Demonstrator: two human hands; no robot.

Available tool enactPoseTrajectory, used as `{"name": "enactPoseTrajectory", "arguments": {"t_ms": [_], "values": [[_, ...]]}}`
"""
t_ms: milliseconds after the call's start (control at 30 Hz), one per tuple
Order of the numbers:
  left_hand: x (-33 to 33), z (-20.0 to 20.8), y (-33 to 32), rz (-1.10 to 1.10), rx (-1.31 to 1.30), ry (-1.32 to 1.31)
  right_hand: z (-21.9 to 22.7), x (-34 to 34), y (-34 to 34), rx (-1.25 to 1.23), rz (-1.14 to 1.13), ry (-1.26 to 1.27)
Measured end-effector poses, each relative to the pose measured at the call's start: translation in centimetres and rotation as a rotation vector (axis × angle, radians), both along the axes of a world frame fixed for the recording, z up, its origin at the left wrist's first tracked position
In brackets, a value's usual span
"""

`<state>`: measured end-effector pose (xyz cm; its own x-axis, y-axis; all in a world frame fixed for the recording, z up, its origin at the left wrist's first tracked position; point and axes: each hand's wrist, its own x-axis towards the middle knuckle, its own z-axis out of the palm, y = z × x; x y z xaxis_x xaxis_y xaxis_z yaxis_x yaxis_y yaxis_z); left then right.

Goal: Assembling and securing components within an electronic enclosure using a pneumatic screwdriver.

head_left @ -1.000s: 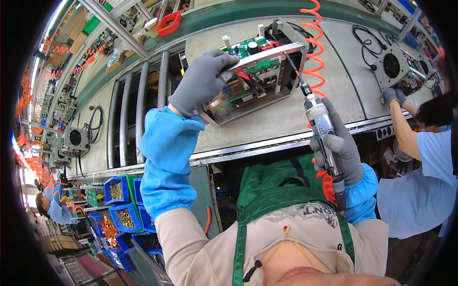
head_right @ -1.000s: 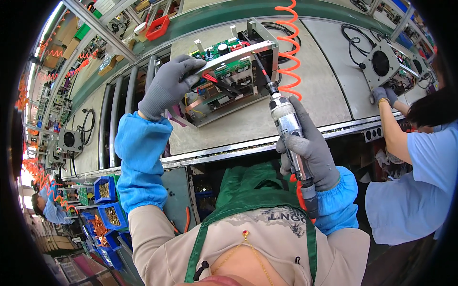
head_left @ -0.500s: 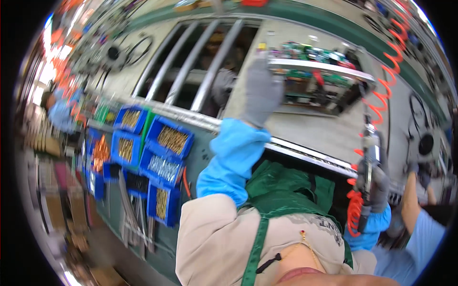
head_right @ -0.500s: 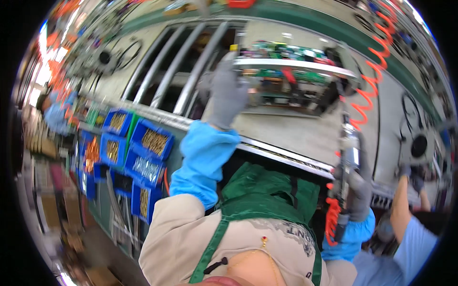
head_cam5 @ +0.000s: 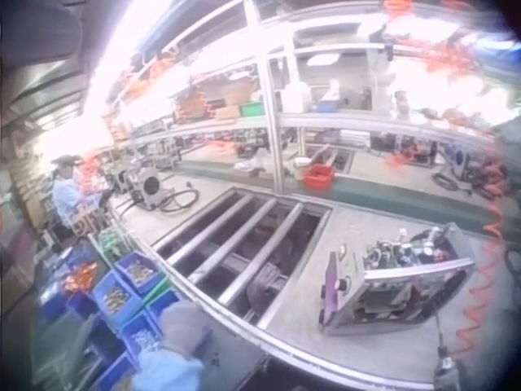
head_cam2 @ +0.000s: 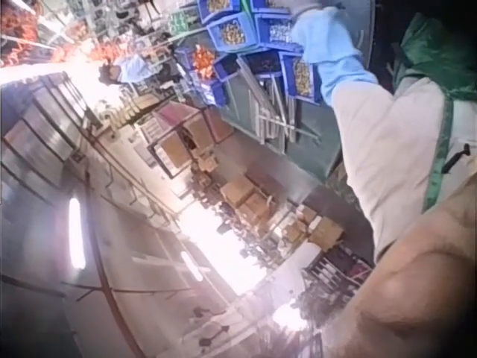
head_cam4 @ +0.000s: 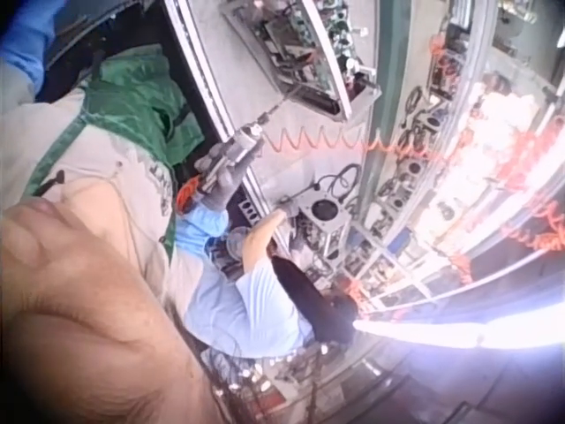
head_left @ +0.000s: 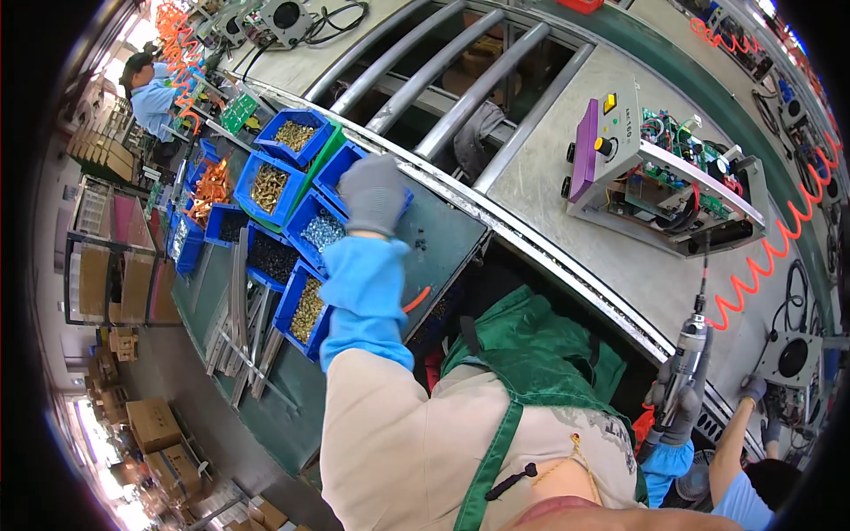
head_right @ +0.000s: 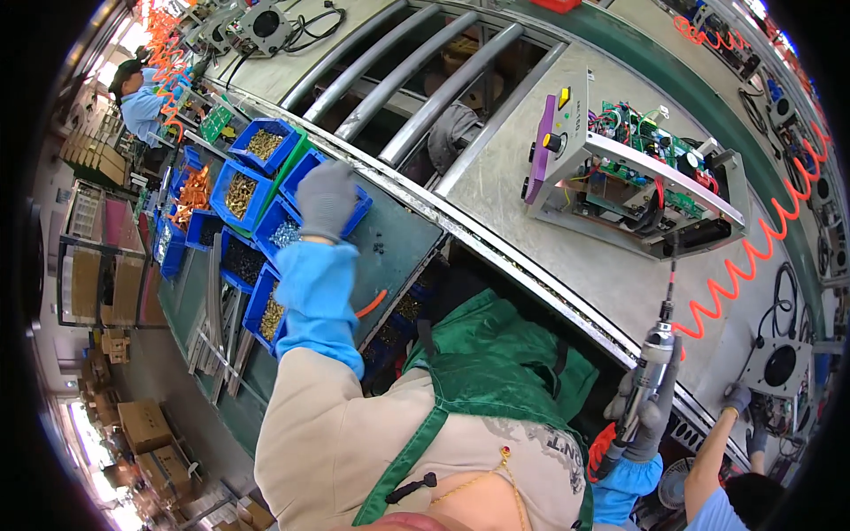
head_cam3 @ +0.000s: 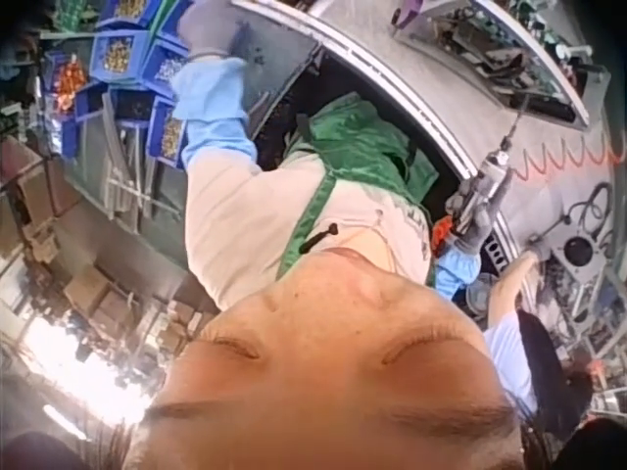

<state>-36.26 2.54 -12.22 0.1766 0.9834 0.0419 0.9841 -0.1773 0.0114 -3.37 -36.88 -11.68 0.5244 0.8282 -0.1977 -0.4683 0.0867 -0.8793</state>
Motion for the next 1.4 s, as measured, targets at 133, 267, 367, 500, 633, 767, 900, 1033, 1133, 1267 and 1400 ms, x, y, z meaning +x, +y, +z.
{"name": "enactPoseTrajectory", "arguments": {"t_ms": [133, 267, 367, 500, 633, 767, 900, 1033, 1133, 1267, 1400], "values": [[-5.1, -2.7, 1.3, -0.137, 0.038, -0.378, 0.9, -1.8, 3.0, -0.029, 0.049, -0.063], [-5.6, -3.4, 1.1, 0.035, -0.166, -0.633, 1.6, -2.8, 4.0, -0.089, 0.071, -0.091], [-6.7, -2.8, 1.7, -0.038, -0.159, -0.558, 2.1, -3.3, 5.1, -0.139, 0.084, -0.114], [-5.5, -2.8, 1.0, -0.081, -0.203, -0.231, 2.1, -3.3, 5.4, -0.204, 0.112, -0.060], [-5.1, -2.9, 0.6, -0.092, -0.230, 0.097, 2.2, -3.2, 6.2, -0.241, 0.196, -0.050], [-5.3, -3.4, 0.6, -0.092, -0.147, 0.167, 1.6, -3.3, 6.4, -0.245, 0.248, -0.124], [-6.1, -3.1, 0.1, -0.057, 0.185, -0.101, 1.5, -2.6, 5.8, -0.225, 0.338, -0.006], [1.3, -0.1, -3.7, -0.322, -0.221, -1.013, 1.0, -2.2, 6.2, -0.228, 0.512, -0.044], [7.9, -0.7, -6.6, -0.460, -0.638, -1.395, 1.4, -2.6, 7.3, -0.246, 0.702, -0.167], [12.0, -0.3, -7.6, -0.596, -0.745, -1.357, 1.3, -2.7, 7.3, -0.261, 0.749, -0.374], [13.5, -0.2, -7.5, -0.614, -0.825, -1.343, 1.0, -2.4, 6.2, -0.252, 0.678, -0.324]]}}
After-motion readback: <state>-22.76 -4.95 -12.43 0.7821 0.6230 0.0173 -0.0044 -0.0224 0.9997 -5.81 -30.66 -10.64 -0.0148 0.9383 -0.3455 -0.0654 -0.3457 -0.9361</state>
